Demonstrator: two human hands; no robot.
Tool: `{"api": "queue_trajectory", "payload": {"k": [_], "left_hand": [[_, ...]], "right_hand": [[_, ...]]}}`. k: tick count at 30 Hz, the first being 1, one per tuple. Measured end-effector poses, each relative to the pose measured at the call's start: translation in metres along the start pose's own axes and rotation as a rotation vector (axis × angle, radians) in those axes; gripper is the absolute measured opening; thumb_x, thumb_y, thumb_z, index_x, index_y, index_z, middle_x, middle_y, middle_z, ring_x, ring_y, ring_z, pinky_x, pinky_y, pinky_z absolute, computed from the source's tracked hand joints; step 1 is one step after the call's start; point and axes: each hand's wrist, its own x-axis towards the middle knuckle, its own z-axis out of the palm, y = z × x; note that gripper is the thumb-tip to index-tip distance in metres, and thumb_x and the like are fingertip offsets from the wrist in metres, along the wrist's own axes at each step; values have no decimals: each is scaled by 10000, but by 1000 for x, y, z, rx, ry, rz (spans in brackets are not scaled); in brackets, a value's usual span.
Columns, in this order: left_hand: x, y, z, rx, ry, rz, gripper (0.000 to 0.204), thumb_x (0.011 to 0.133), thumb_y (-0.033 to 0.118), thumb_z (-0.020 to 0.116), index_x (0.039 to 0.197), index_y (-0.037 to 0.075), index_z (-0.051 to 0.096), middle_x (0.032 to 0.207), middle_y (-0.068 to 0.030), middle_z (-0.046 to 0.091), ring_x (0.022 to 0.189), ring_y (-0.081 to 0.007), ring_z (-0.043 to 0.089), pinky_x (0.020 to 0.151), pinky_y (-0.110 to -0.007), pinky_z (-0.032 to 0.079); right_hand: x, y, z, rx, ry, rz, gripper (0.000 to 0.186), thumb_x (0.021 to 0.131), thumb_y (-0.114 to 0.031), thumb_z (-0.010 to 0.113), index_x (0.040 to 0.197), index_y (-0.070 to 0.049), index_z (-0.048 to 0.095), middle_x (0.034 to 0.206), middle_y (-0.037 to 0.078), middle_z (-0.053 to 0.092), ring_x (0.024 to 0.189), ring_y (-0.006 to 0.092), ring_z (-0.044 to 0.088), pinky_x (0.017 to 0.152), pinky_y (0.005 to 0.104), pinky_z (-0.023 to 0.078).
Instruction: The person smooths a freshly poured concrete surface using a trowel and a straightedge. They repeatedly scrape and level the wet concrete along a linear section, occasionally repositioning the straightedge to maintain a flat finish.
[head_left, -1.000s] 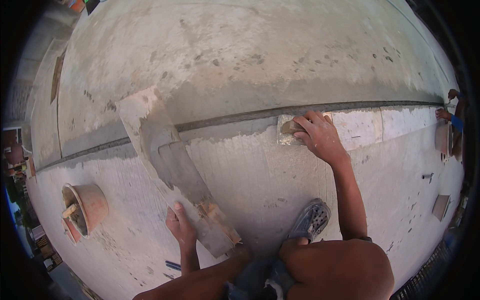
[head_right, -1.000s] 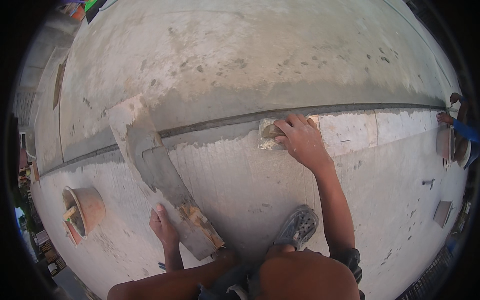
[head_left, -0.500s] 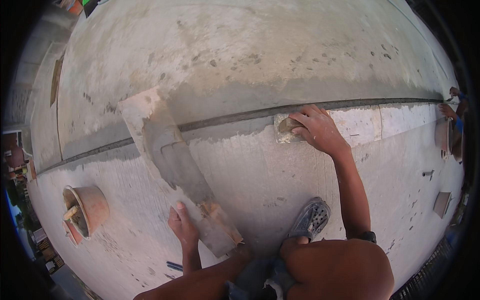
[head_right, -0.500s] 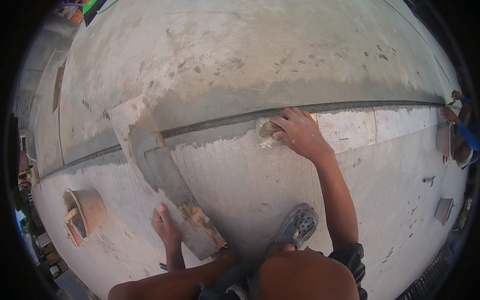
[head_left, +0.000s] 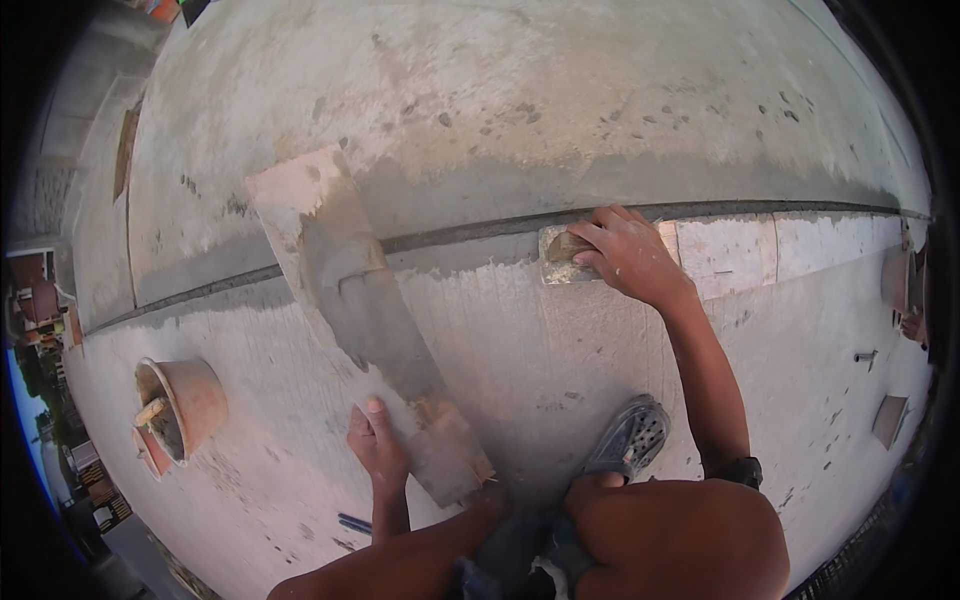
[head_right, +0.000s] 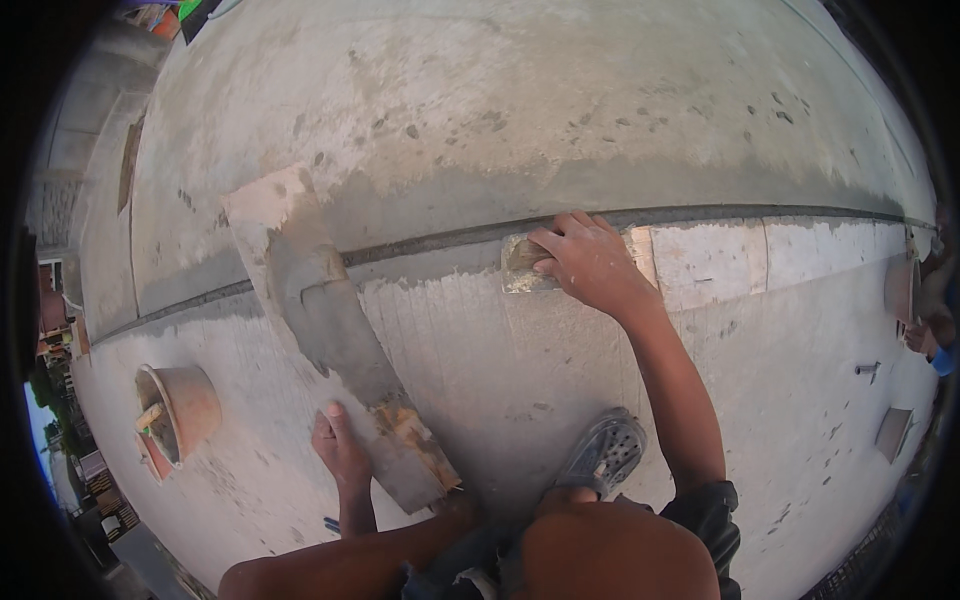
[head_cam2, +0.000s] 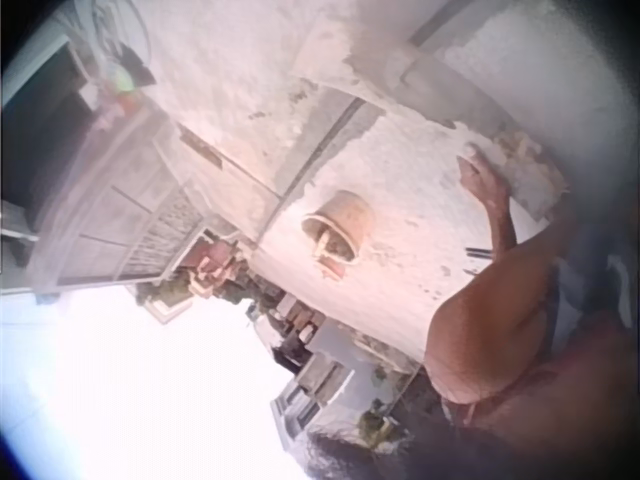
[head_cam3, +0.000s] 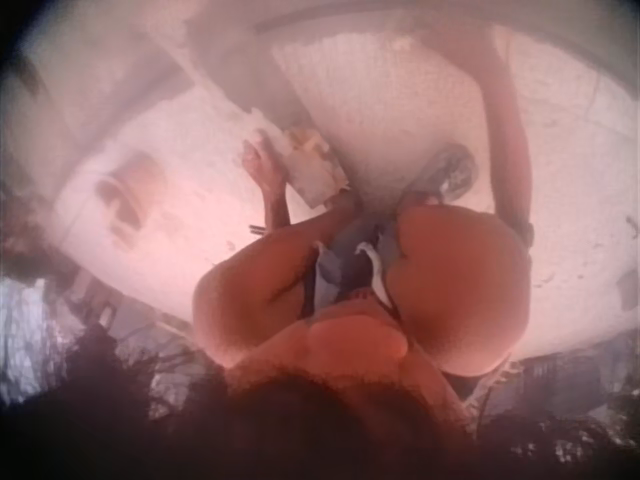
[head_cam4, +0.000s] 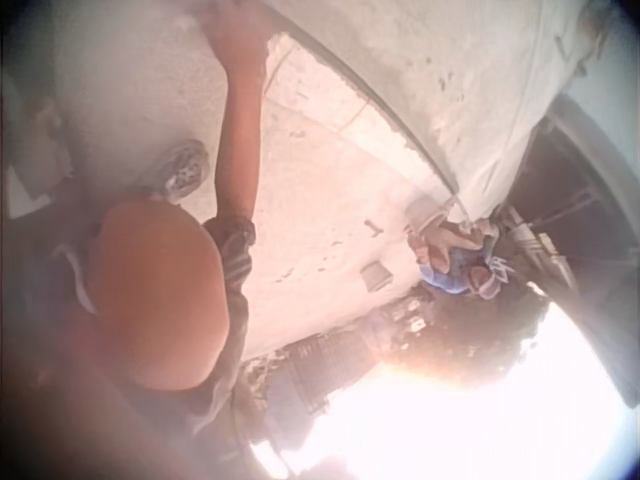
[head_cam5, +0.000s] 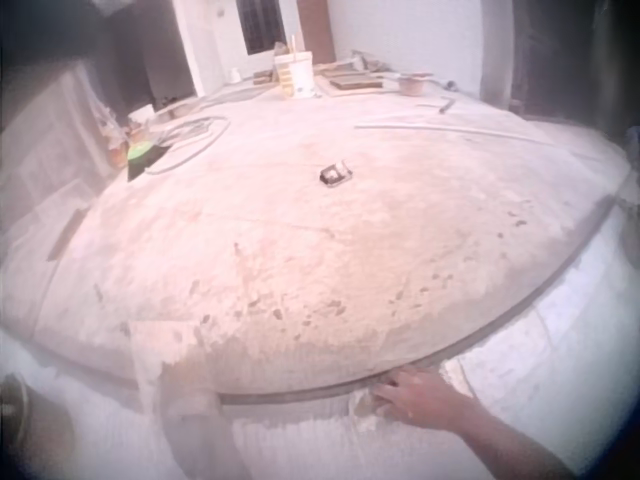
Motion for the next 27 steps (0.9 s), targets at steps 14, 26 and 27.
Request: {"api": "queue_trajectory", "payload": {"k": [14, 26, 27], "left_hand": [[0, 25, 18, 25, -61, -29, 470, 1083, 394, 522, 1217, -37, 652, 890, -86, 699, 802, -153, 629, 735, -334, 509], [-19, 58, 33, 205, -337, 110, 443, 1070, 371, 506, 1214, -28, 632, 887, -250, 703, 831, -455, 702, 750, -498, 527], [-20, 59, 33, 223, -340, 123, 443, 1070, 367, 503, 1222, -31, 628, 903, -261, 705, 852, -469, 701, 756, -508, 527]], "right_hand": [[-49, -65, -25, 731, -85, -113, 392, 983, -282, 695, 1259, -10, 635, 1051, 168, 648, 945, 341, 638, 859, 420, 517], [-7, -137, -49, 614, 345, -49, 352, 1027, -231, 638, 1249, 32, 565, 1068, 261, 650, 949, 452, 652, 817, 464, 524], [-8, -142, -46, 635, 345, -61, 353, 1028, -235, 636, 1248, 33, 567, 1070, 261, 652, 946, 456, 651, 813, 461, 525]]}}
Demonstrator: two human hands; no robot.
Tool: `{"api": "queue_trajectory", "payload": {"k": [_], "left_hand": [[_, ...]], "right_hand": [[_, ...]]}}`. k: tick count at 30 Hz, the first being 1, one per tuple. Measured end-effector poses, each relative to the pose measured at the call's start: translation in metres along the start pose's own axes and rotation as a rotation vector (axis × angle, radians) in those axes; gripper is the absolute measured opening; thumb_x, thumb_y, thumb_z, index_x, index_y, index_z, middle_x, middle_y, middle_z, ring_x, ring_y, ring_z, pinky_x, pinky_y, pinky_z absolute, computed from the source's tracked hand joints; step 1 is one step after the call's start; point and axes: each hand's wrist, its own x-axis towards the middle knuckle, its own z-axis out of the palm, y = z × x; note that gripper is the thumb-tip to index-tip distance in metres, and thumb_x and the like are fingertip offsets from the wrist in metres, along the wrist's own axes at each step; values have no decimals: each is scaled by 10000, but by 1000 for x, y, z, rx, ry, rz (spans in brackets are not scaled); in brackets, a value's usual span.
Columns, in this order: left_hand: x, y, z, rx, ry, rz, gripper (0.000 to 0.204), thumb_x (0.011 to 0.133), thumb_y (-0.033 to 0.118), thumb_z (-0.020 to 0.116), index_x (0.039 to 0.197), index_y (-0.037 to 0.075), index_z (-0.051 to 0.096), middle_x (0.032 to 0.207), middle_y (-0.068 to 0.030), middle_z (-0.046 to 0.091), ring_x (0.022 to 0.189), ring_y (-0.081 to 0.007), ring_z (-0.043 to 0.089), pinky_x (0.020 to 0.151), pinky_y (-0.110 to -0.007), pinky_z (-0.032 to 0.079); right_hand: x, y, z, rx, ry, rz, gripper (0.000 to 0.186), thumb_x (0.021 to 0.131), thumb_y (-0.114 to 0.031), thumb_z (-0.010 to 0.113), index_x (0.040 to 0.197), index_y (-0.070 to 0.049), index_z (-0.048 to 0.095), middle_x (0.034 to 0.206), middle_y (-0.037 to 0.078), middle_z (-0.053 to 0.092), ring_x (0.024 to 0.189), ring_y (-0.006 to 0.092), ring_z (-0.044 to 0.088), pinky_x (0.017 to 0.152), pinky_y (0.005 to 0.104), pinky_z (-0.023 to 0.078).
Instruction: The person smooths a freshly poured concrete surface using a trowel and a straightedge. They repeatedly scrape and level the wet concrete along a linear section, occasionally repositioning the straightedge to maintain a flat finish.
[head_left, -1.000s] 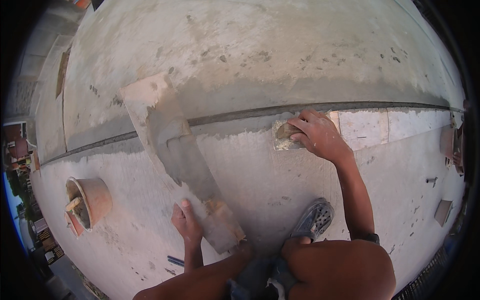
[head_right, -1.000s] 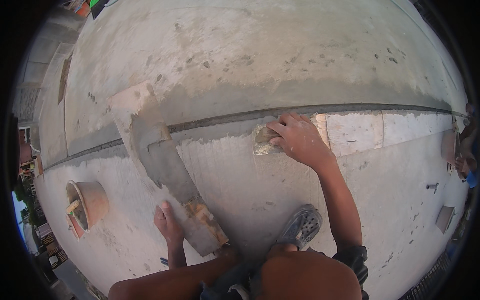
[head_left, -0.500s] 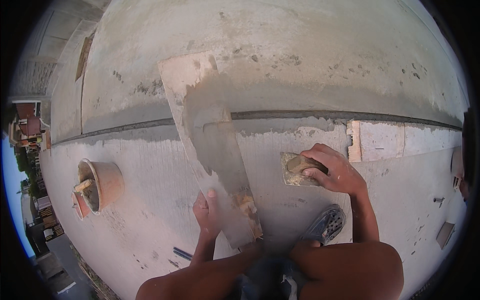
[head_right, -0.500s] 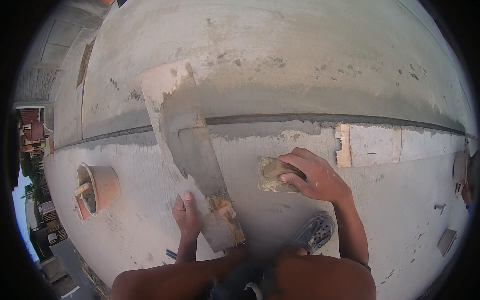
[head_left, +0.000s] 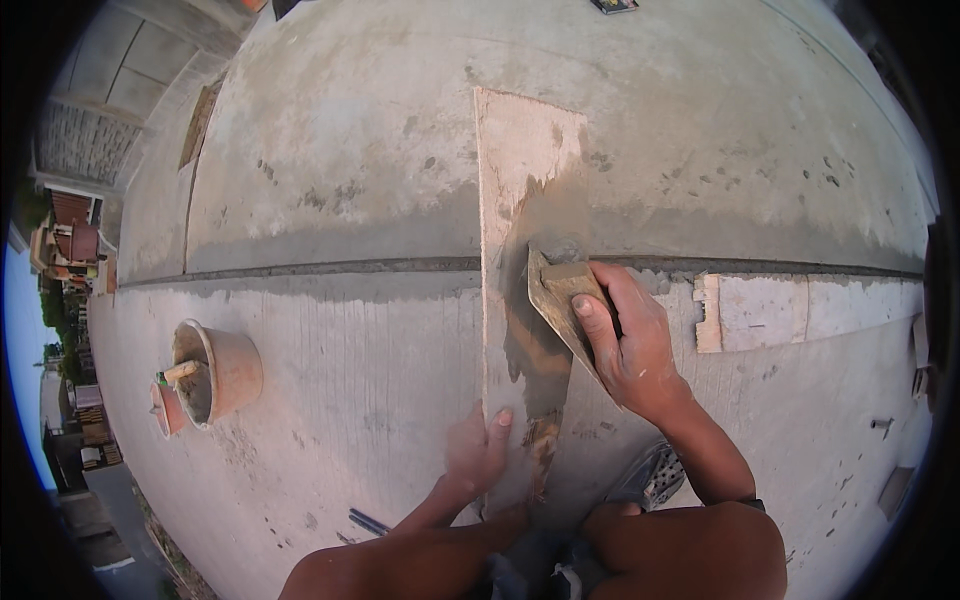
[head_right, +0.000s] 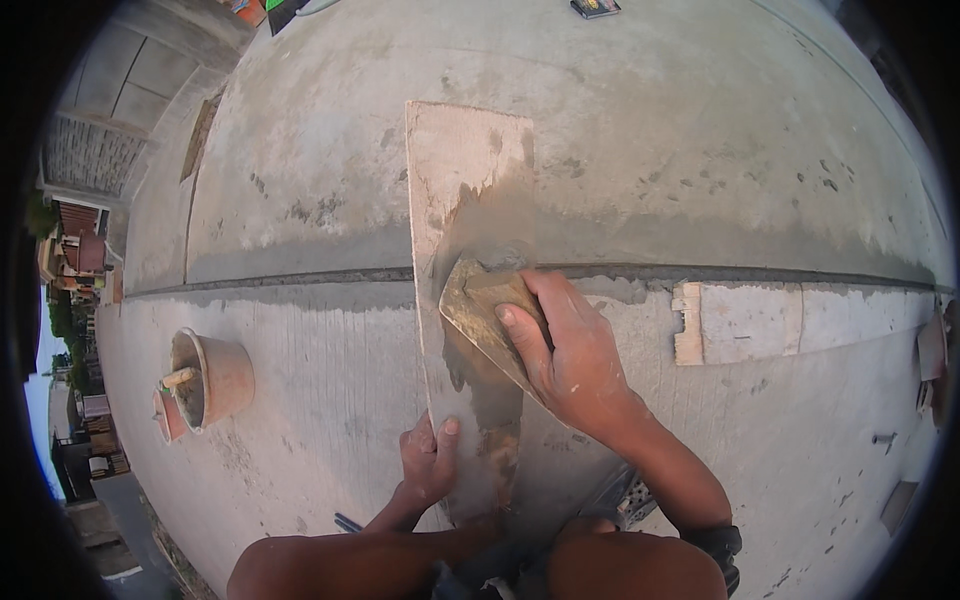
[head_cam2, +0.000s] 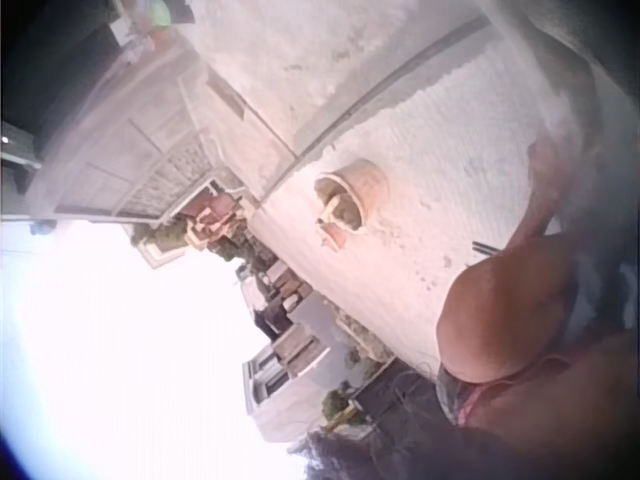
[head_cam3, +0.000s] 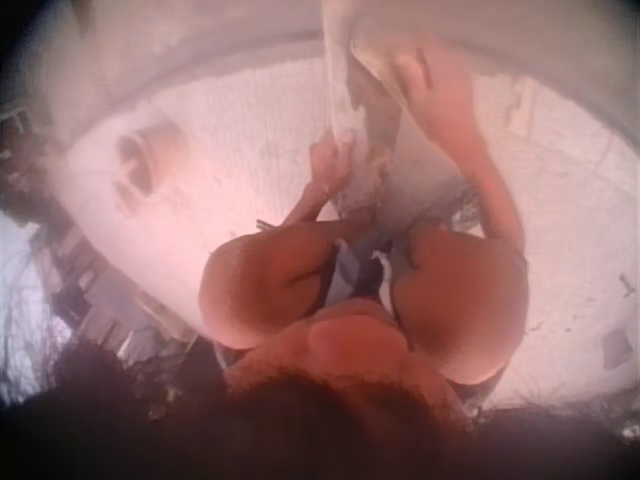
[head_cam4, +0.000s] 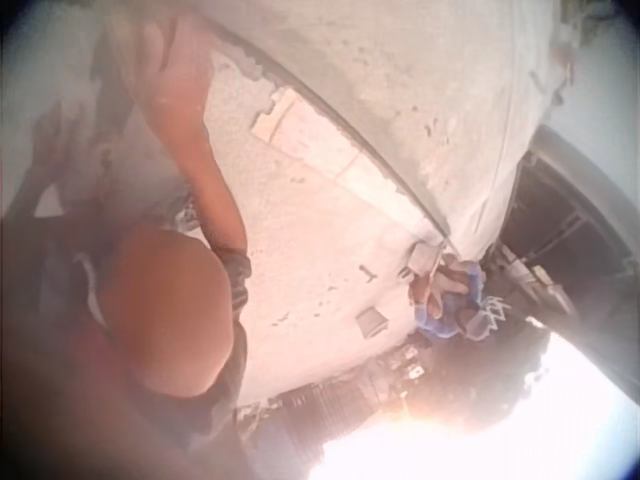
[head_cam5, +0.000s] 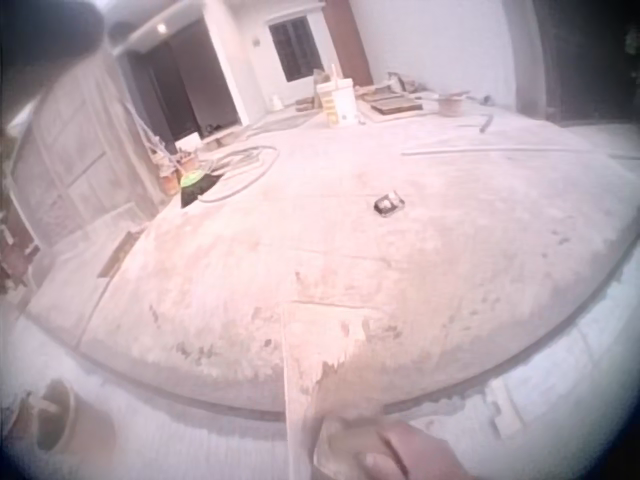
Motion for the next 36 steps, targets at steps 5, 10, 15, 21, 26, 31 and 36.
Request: {"api": "queue_trajectory", "payload": {"k": [5, 10, 15, 21, 26, 31, 36], "left_hand": [[5, 6, -4, 62, 13, -103, 444, 1066, 363, 506, 1227, -36, 618, 944, -284, 708, 892, -501, 692, 765, -534, 527], [3, -22, -6, 172, 161, 77, 403, 1085, 325, 493, 1167, -42, 639, 891, -192, 710, 765, -317, 690, 715, -423, 527], [6, -41, -5, -135, 229, -46, 412, 1104, 300, 489, 1216, -71, 629, 1035, -156, 718, 872, -209, 659, 773, -365, 522], [7, -55, -18, -200, 330, -81, 460, 1110, 311, 483, 1302, -90, 601, 1096, -172, 710, 973, -189, 637, 873, -333, 502], [6, -57, -18, -96, 342, -77, 488, 1114, 329, 458, 1321, -92, 593, 1106, -194, 711, 976, -216, 647, 873, -347, 506], [3, -53, -14, -89, 339, -68, 502, 1113, 344, 457, 1323, -91, 592, 1089, -196, 713, 953, -219, 656, 848, -349, 513], [1, -51, -11, -141, 336, -63, 498, 1109, 347, 466, 1310, -90, 598, 1080, -188, 716, 930, -218, 661, 825, -342, 517]], "right_hand": [[-36, 7, 8, 316, -224, 161, 329, 1054, -244, 613, 1209, 46, 613, 980, 183, 683, 903, 288, 698, 764, 377, 531], [-91, 56, 9, 1207, -66, 921, 304, 1070, -263, 577, 1225, -14, 655, 959, -10, 676, 906, 94, 653, 752, 294, 550], [-128, 102, -28, 896, 327, 935, 326, 1090, -305, 540, 1226, -25, 639, 990, -17, 662, 929, 71, 625, 782, 274, 533], [-114, 136, -58, 123, 334, 552, 302, 1070, -239, 579, 1248, 1, 618, 1063, 95, 682, 954, 170, 628, 857, 317, 492], [-89, 125, -38, -590, 278, 287, 347, 1006, -201, 662, 1255, 24, 575, 1089, 206, 677, 969, 356, 682, 845, 423, 538], [-75, 140, -16, -740, 217, 310, 370, 964, -239, 686, 1215, 1, 560, 1077, 196, 648, 970, 388, 682, 734, 446, 581], [-63, 149, -12, -744, 161, 359, 341, 961, -237, 686, 1164, 2, 553, 1079, 199, 645, 956, 390, 687, 714, 449, 583]]}}
